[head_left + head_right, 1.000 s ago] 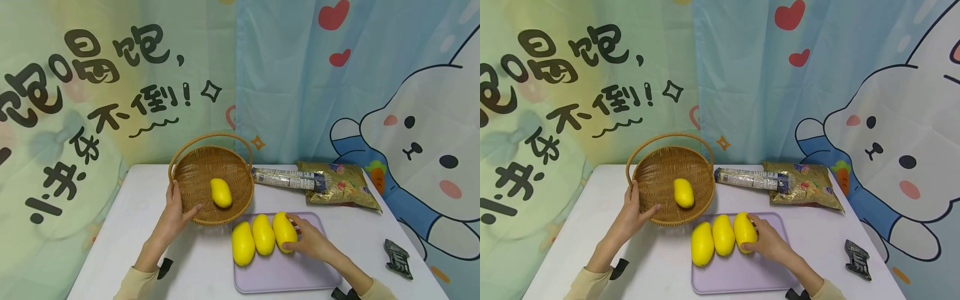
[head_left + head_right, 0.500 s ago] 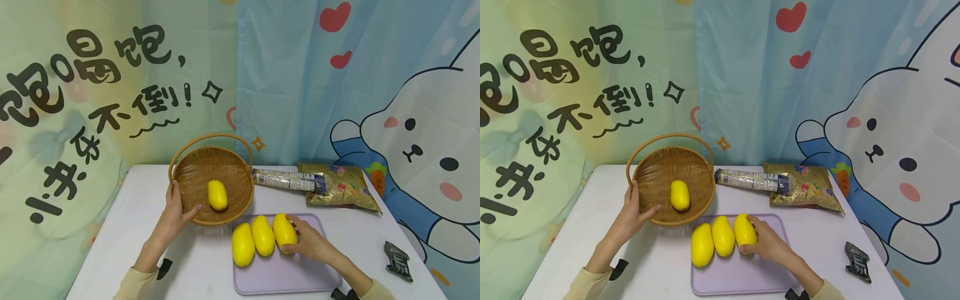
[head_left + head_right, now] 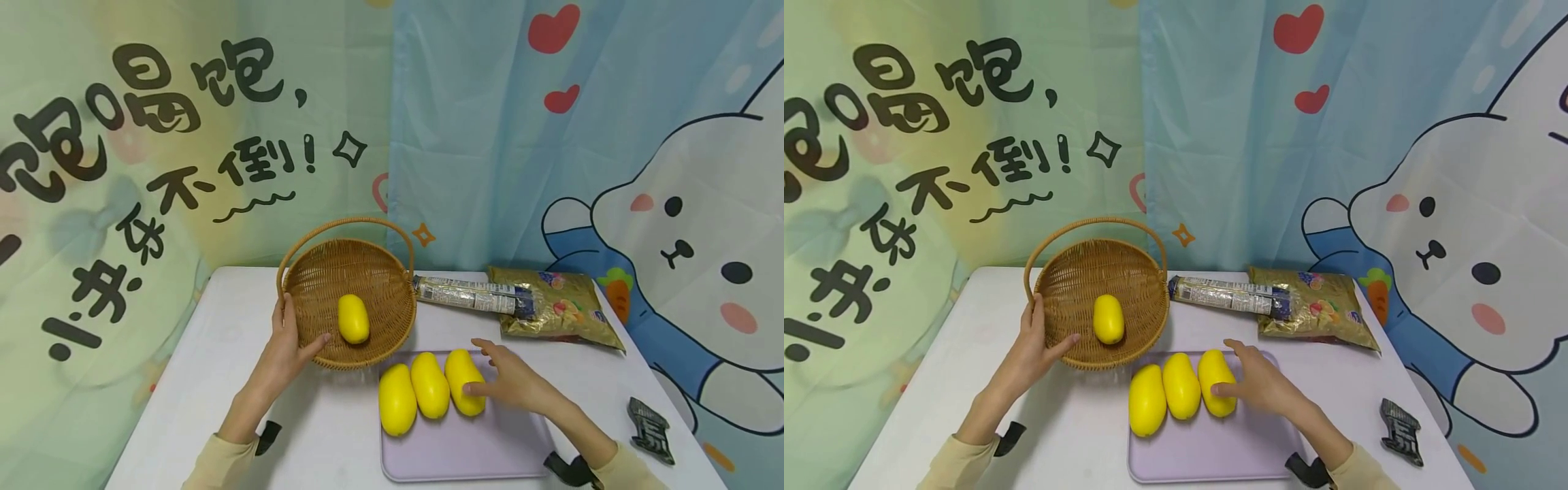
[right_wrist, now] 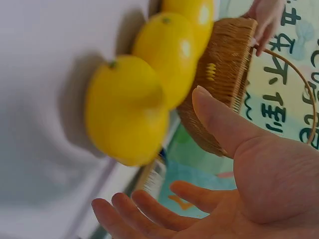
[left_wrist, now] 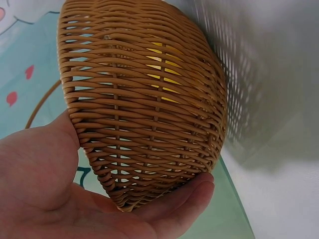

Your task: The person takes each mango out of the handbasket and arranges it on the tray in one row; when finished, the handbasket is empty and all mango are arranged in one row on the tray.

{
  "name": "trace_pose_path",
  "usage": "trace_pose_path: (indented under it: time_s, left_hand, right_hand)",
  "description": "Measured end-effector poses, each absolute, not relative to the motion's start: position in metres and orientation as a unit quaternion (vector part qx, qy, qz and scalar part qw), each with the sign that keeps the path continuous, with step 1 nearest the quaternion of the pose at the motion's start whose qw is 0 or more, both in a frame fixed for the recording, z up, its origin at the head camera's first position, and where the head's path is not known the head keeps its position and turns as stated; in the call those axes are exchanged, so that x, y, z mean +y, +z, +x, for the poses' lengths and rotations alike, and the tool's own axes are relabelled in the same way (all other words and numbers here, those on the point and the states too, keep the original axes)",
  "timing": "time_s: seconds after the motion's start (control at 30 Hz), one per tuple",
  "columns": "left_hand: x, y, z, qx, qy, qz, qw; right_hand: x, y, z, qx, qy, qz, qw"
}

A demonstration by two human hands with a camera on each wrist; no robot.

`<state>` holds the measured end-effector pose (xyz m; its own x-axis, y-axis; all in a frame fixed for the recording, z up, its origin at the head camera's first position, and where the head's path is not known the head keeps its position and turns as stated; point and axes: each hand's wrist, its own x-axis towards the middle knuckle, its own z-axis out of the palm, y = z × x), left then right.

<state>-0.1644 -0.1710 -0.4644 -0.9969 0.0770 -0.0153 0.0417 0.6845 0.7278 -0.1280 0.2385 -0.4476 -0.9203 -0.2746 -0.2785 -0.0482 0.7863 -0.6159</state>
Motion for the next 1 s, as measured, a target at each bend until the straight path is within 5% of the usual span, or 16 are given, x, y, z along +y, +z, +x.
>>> trace_pose_path:
  time_s: [0.43,1.0]
  left_hand:
    - [-0.173,-0.467,-0.165,0.918,0.396,0.025,0.027]
    - [-0.171,-0.466,-0.164,0.916,0.400,0.028,0.025]
  right_hand:
    - [0.208,-0.372,-0.164,0.941,-0.265,-0.179,0.106]
    - [0.102,-0.330,-0.214,0.921,-0.225,-0.268,0.174]
